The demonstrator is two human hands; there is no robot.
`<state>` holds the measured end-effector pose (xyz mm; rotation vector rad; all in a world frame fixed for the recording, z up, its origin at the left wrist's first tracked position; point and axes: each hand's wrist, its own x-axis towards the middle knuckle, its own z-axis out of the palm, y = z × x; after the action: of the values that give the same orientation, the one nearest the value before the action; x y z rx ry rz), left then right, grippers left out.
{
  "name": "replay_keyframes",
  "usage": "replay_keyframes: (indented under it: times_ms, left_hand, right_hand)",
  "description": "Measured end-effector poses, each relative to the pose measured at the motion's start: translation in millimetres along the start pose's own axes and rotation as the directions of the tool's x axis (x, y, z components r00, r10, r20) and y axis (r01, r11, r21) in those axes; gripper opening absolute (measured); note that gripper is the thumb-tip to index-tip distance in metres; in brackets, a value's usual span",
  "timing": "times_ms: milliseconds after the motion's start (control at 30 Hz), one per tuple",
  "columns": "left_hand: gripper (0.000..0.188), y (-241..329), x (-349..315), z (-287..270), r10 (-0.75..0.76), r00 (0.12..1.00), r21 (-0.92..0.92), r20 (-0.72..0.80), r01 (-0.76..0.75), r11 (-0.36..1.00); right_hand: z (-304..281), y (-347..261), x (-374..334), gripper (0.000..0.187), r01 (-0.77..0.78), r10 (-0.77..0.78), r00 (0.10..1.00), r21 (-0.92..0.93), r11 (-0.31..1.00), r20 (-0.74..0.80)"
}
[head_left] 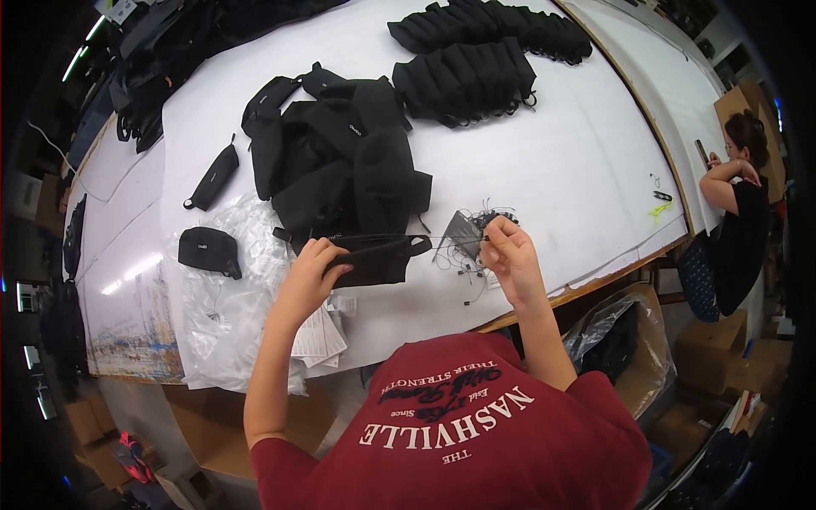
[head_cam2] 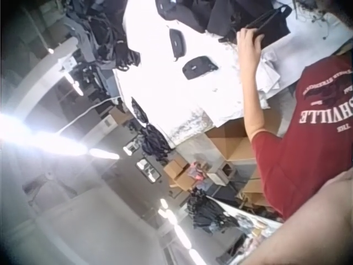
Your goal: The recorder is shown assembling and packaging items, possibly for shipping, including small bags and components into larger bags or containers.
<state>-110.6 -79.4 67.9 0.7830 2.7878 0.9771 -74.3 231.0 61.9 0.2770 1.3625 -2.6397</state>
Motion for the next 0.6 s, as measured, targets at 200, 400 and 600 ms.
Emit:
replay_keyframes:
  times_ms: [200, 400, 600]
  left_hand:
    - [0.018, 13, -1, 4, -0.024, 0.996, -0.033, -0.085, 0.022, 0.999]
    - [0.023, 25, -8, 16, -0.087, 0.996, -0.275, -0.037, 0.073, 0.959]
    - [0.025, 27, -18, 29, -0.107, 0.967, -0.337, 0.233, 0.184, 0.923]
  right_hand:
    - [-11, -9, 0, 0.018, 0.054, -0.054, 0.998, -0.019, 0.998, -0.022]
    - [-20, -16, 1, 0.018, 0.106, -0.107, 0.994, -0.021, 0.994, -0.038]
    - [-18, -14, 0, 0.018, 0.083, -0.082, 0.996, 0.02, 0.996, -0.029]
